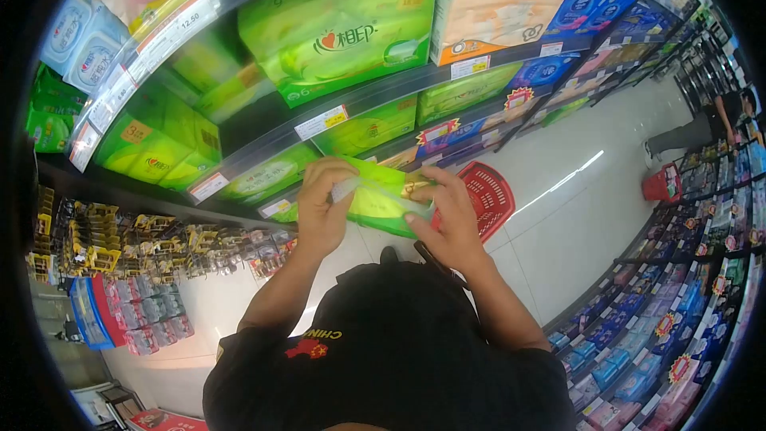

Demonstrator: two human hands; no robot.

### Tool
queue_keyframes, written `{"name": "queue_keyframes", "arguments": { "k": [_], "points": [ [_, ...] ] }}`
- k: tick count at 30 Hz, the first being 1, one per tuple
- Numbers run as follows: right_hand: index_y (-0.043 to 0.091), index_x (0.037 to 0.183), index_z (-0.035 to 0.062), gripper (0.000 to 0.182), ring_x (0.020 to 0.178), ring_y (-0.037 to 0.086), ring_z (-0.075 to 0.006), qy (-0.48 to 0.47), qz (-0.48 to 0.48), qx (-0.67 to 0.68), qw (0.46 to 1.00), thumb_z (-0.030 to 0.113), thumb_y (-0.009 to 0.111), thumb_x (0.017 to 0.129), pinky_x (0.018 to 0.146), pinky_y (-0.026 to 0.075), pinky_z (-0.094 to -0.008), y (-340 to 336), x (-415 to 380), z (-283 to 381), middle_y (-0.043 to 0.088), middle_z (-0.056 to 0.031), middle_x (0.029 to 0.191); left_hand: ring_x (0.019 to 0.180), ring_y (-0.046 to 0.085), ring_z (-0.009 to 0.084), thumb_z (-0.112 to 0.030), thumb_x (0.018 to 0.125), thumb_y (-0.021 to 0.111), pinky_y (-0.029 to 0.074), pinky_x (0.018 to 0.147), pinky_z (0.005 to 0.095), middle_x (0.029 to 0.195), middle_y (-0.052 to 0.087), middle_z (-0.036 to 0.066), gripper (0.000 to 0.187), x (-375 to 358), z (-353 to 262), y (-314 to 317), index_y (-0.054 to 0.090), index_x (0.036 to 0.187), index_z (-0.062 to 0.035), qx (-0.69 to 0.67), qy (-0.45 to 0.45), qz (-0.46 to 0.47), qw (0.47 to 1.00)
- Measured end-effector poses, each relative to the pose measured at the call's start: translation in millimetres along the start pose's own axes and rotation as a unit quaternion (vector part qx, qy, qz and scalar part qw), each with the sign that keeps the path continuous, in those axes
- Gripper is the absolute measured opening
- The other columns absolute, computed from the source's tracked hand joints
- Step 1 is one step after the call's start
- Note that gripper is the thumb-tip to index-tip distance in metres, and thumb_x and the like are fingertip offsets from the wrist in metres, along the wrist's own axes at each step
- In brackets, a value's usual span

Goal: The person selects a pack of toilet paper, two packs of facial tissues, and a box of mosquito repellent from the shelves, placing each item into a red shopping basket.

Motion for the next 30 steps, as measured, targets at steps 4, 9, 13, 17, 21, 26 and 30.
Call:
{"name": "queue_keyframes", "arguments": {
  "k": [4,9,13,17,21,26,30],
  "points": [
    [0.061,0.107,0.0053,0.032,0.118,0.054,-0.0368,-0.001,0.0,0.024,1.0,0.008,0.075,0.079,0.099,0.043,-0.043,-1,3,1,0.056,-0.019,0.129,0.104,0.056,0.0286,0.007,0.077,0.065,0.042,0.095,0.0395,0.101,0.065,0.01,0.022,0,2,4,0.065,0.097,-0.0028,-0.009,0.002,0.011,1.0],
    [0.061,0.104,0.005,0.028,0.115,0.057,-0.0355,0.012,0.01,0.055,0.998,0.005,0.073,0.079,0.098,0.045,-0.0413,0,4,-2,0.059,-0.0181,0.124,0.102,0.057,0.0289,0.006,0.077,0.066,0.042,0.095,0.0399,0.101,0.065,0.01,0.021,2,4,6,0.065,0.096,-0.0029,-0.002,0.01,0.021,1.0],
    [0.061,0.101,0.0049,0.024,0.115,0.057,-0.0319,0.016,0.03,0.043,0.998,0.0,0.071,0.08,0.098,0.045,-0.039,0,7,-4,0.058,-0.0172,0.126,0.102,0.057,0.0294,0.006,0.076,0.067,0.042,0.095,0.0403,0.101,0.065,0.01,0.022,5,4,7,0.065,0.096,-0.0029,0.003,0.021,0.027,0.999],
    [0.061,0.099,0.006,0.024,0.113,0.058,-0.0355,0.022,0.033,0.036,0.999,0.006,0.075,0.079,0.096,0.046,-0.0419,4,9,-9,0.06,-0.0171,0.123,0.103,0.057,0.03,0.005,0.075,0.067,0.043,0.093,0.0406,0.101,0.065,0.01,0.023,6,7,11,0.065,0.096,-0.0031,0.002,0.025,0.042,0.999],
    [0.06,0.094,0.0056,0.02,0.11,0.059,-0.0356,0.046,0.052,-0.004,0.998,0.013,0.074,0.082,0.093,0.047,-0.043,5,14,-5,0.061,-0.0163,0.12,0.103,0.057,0.0307,0.005,0.074,0.067,0.044,0.091,0.0403,0.102,0.066,0.01,0.024,6,9,17,0.065,0.096,-0.003,0.002,0.026,0.054,0.998],
    [0.06,0.089,0.0039,0.02,0.101,0.06,-0.0357,0.024,0.101,-0.053,0.993,0.019,0.072,0.085,0.085,0.05,-0.0435,2,23,1,0.063,-0.0162,0.113,0.102,0.058,0.0314,0.004,0.074,0.068,0.045,0.09,0.0399,0.101,0.065,0.011,0.023,7,8,23,0.065,0.096,-0.003,0.013,0.034,0.081,0.996],
    [0.058,0.081,0.0001,0.02,0.092,0.063,-0.0349,-0.007,0.084,-0.066,0.994,0.015,0.07,0.085,0.077,0.052,-0.0411,1,22,-2,0.064,-0.0165,0.109,0.101,0.058,0.032,0.003,0.076,0.068,0.046,0.088,0.0401,0.101,0.065,0.011,0.021,7,7,27,0.065,0.096,-0.0031,0.003,0.052,0.092,0.994]
  ]
}}
Point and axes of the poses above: each hand's wrist, its own x-axis towards the middle knuckle, its own y-axis out of the palm, z = x × y, the point moved 5 cm from there along x, towards the middle knuckle
